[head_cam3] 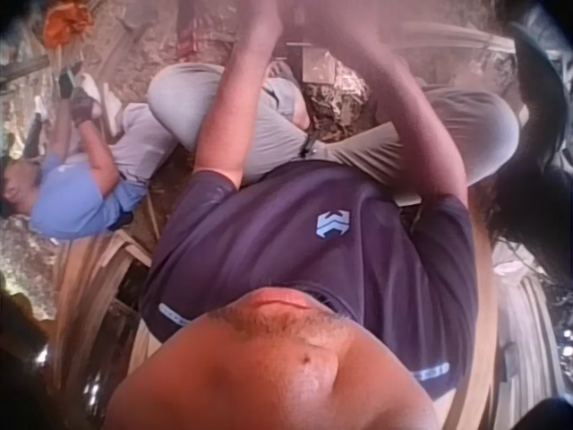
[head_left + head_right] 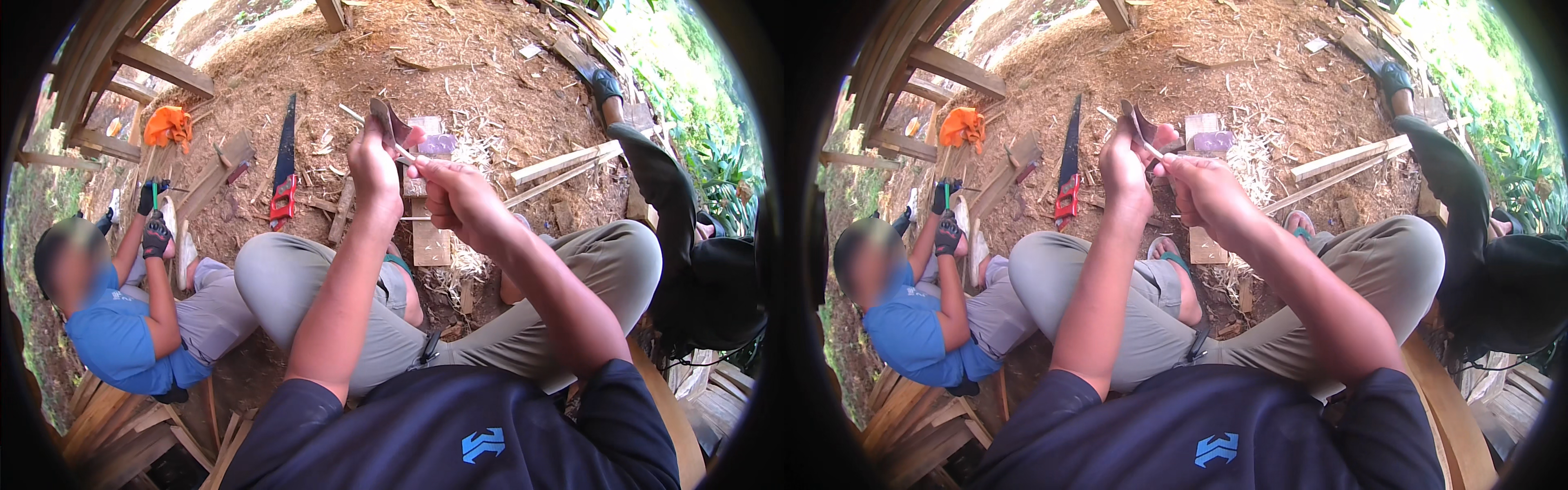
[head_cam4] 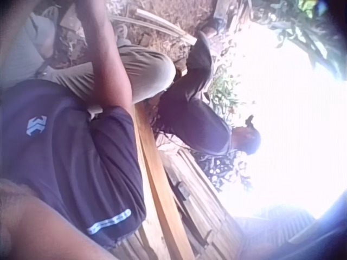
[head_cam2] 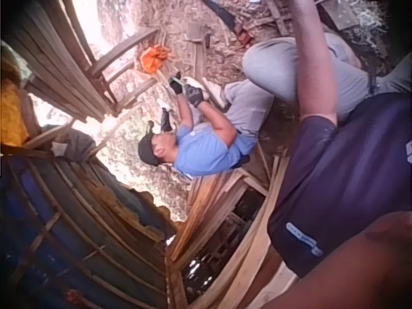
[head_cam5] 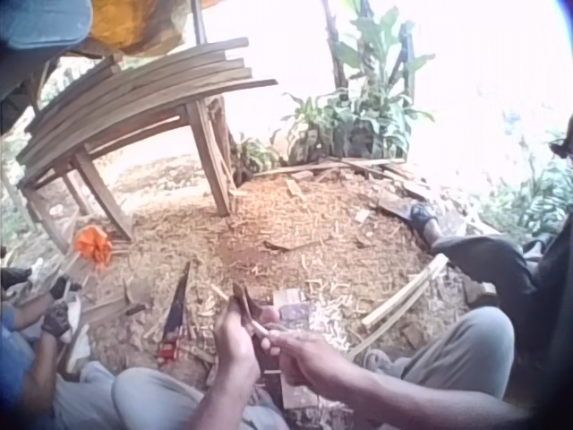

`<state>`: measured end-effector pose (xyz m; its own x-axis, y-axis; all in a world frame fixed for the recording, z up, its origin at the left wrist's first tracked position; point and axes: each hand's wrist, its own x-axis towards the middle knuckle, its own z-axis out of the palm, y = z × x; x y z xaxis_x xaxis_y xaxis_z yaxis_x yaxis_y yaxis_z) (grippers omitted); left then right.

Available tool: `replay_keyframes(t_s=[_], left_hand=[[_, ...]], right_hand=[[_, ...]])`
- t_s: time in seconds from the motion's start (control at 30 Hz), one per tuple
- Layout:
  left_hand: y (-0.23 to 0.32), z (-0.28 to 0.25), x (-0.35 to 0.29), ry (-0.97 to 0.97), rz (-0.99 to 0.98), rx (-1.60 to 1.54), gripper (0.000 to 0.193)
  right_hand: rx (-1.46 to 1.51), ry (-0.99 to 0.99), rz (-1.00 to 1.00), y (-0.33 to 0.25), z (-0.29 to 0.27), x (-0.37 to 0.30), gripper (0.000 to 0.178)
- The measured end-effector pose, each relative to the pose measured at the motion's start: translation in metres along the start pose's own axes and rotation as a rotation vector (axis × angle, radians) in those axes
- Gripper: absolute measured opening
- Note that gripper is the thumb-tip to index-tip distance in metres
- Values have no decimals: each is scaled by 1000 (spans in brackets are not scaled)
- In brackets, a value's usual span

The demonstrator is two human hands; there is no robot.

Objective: The person sits on the ground and sands a small wooden dowel using a piece of sandpaper. They hold the dowel in one hand and rub the sandpaper against it repeatedly to smooth the surface. Another person is visible in the background working on a separate piece of wood.

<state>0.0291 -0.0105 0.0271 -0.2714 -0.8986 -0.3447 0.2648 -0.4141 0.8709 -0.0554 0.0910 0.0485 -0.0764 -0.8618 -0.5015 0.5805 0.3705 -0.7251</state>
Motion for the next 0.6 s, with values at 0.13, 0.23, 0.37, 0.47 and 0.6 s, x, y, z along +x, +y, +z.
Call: replay_keyframes(t_s=[0.13,0.23,0.37,0.47,0.6], left_hand=[[-2,2,0,-28,64,13,40],[-5,3,-9,-36,18,57,41],[-25,12,-15,-127,-24,69,38],[-13,8,-7,-108,-37,24,36],[-5,-2,2,-69,24,0,35]], right_hand=[[374,-142,214,-9,-6,-3,15],[325,-72,174,-4,-3,-7,17],[-684,283,-773,32,-13,20,21],[-1142,406,-815,34,-11,7,16],[-1449,435,-910,26,-2,5,8]])
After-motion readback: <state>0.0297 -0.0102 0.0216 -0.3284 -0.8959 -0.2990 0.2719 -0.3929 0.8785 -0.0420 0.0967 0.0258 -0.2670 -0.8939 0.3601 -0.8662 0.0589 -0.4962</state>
